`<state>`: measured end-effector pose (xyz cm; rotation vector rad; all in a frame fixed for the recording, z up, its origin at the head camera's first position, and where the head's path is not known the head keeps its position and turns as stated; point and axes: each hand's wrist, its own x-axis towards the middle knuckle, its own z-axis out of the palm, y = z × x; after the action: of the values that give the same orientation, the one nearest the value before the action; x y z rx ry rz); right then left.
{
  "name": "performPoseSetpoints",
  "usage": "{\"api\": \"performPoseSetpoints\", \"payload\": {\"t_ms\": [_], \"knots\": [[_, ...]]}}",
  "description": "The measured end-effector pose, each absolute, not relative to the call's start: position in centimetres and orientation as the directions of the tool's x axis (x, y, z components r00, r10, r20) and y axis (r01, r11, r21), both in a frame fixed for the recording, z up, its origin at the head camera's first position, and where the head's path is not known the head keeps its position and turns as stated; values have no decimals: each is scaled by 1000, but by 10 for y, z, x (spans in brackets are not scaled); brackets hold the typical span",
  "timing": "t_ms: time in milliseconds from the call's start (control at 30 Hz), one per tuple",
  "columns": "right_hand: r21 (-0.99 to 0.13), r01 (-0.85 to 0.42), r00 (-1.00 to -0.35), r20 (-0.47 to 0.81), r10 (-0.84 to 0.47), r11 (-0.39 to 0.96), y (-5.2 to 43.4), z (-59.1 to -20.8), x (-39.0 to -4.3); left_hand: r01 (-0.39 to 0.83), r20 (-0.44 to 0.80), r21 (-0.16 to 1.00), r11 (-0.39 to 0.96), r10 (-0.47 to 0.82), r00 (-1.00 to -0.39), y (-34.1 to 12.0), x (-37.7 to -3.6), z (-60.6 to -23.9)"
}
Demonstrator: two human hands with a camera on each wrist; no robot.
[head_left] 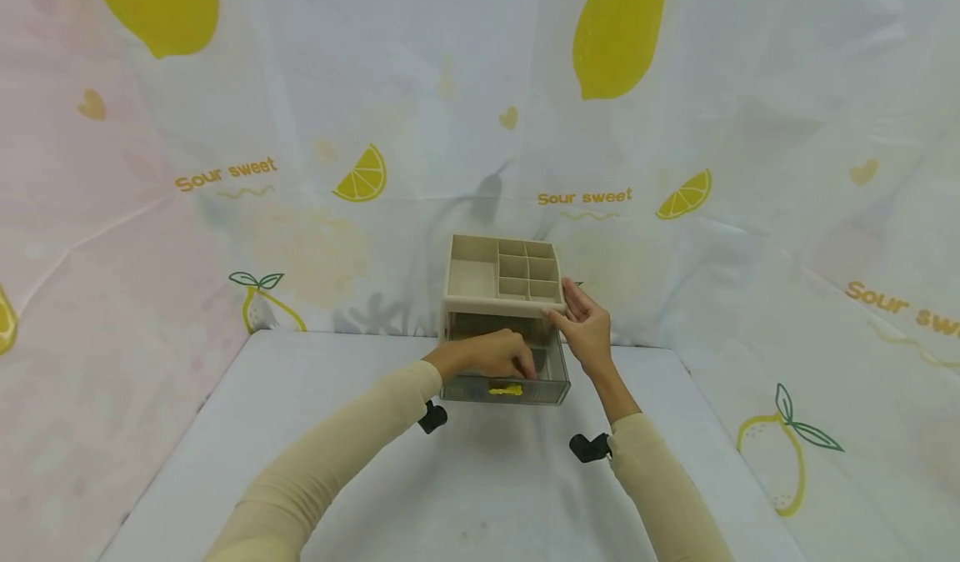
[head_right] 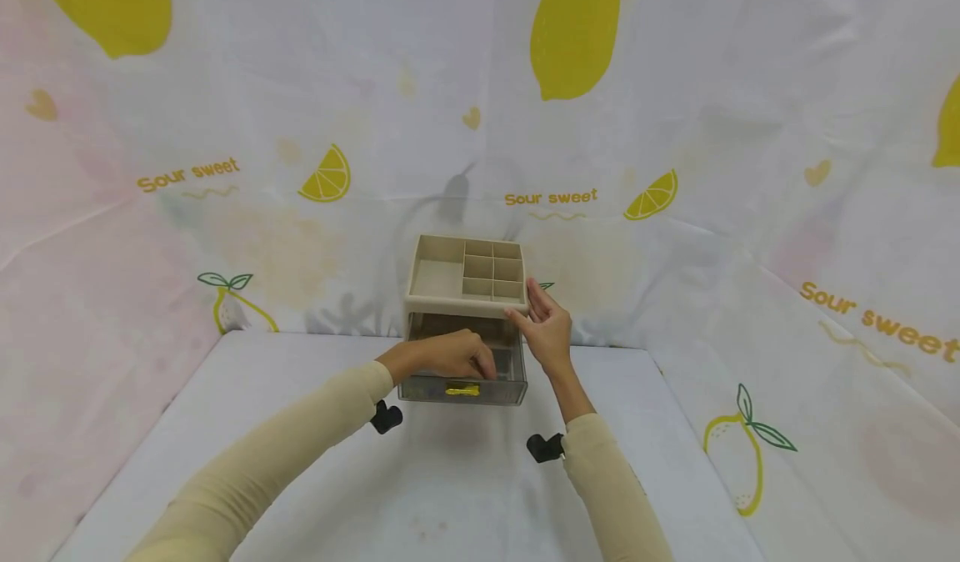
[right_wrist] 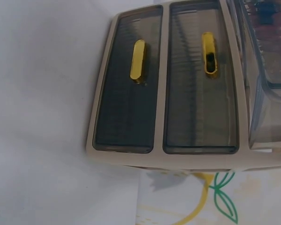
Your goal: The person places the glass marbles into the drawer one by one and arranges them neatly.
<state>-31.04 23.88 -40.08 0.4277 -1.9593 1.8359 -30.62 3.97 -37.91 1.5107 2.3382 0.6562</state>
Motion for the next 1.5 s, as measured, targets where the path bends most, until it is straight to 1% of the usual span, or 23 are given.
{"api": "performPoseSetpoints", "payload": {"t_ms": [133, 367, 500, 667, 733, 833, 900, 1000, 1133, 1200, 1333, 1400, 1500], "knots": [[-865, -498, -865, 500, 45, 57, 238, -399, -309, 780, -17, 517, 352, 915, -402, 39, -307, -377], [-866, -498, -866, 499, 21, 55, 231, -382, -294, 766, -69, 509, 393, 905, -419, 38, -307, -374], [-867, -496, -867, 497, 21, 51, 230, -379, -292, 774, -55, 500, 389, 906, -420, 35, -307, -373], [-869, -494, -868, 495, 23, 36, 230, -381, -292, 819, 39, 453, 352, 910, -413, 24, -304, -367], [-869, -493, -869, 494, 22, 37, 229, -381, -293, 851, 97, 417, 320, 915, -391, 15, -300, -362], [-868, -494, -868, 495, 24, 43, 228, -381, -293, 902, 218, 350, 253, 915, -341, -3, -294, -353], [-865, -499, -865, 501, 26, 50, 228, -381, -293, 918, 296, 323, 229, 897, -328, -15, -290, -348], [-863, -502, -863, 504, 33, 48, 229, -381, -293, 923, 385, 301, 239, 855, -347, -34, -290, -346], [-870, -492, -869, 493, 43, 39, 233, -383, -294, 906, 468, 297, 301, 781, -413, -59, -291, -358], [-872, -488, -870, 490, 53, 38, 235, -389, -298, 899, 543, 296, 324, 717, -437, -71, -291, -366], [-870, -491, -868, 493, 67, 45, 238, -401, -308, 869, 688, 295, 398, 542, -482, -94, -286, -381], [-867, -495, -864, 499, 73, 58, 237, -401, -308, 847, 726, 292, 445, 474, -499, -103, -284, -386], [-868, -492, -865, 496, 76, 69, 237, -401, -309, 808, 731, 292, 512, 425, -534, -119, -284, -396]]}}
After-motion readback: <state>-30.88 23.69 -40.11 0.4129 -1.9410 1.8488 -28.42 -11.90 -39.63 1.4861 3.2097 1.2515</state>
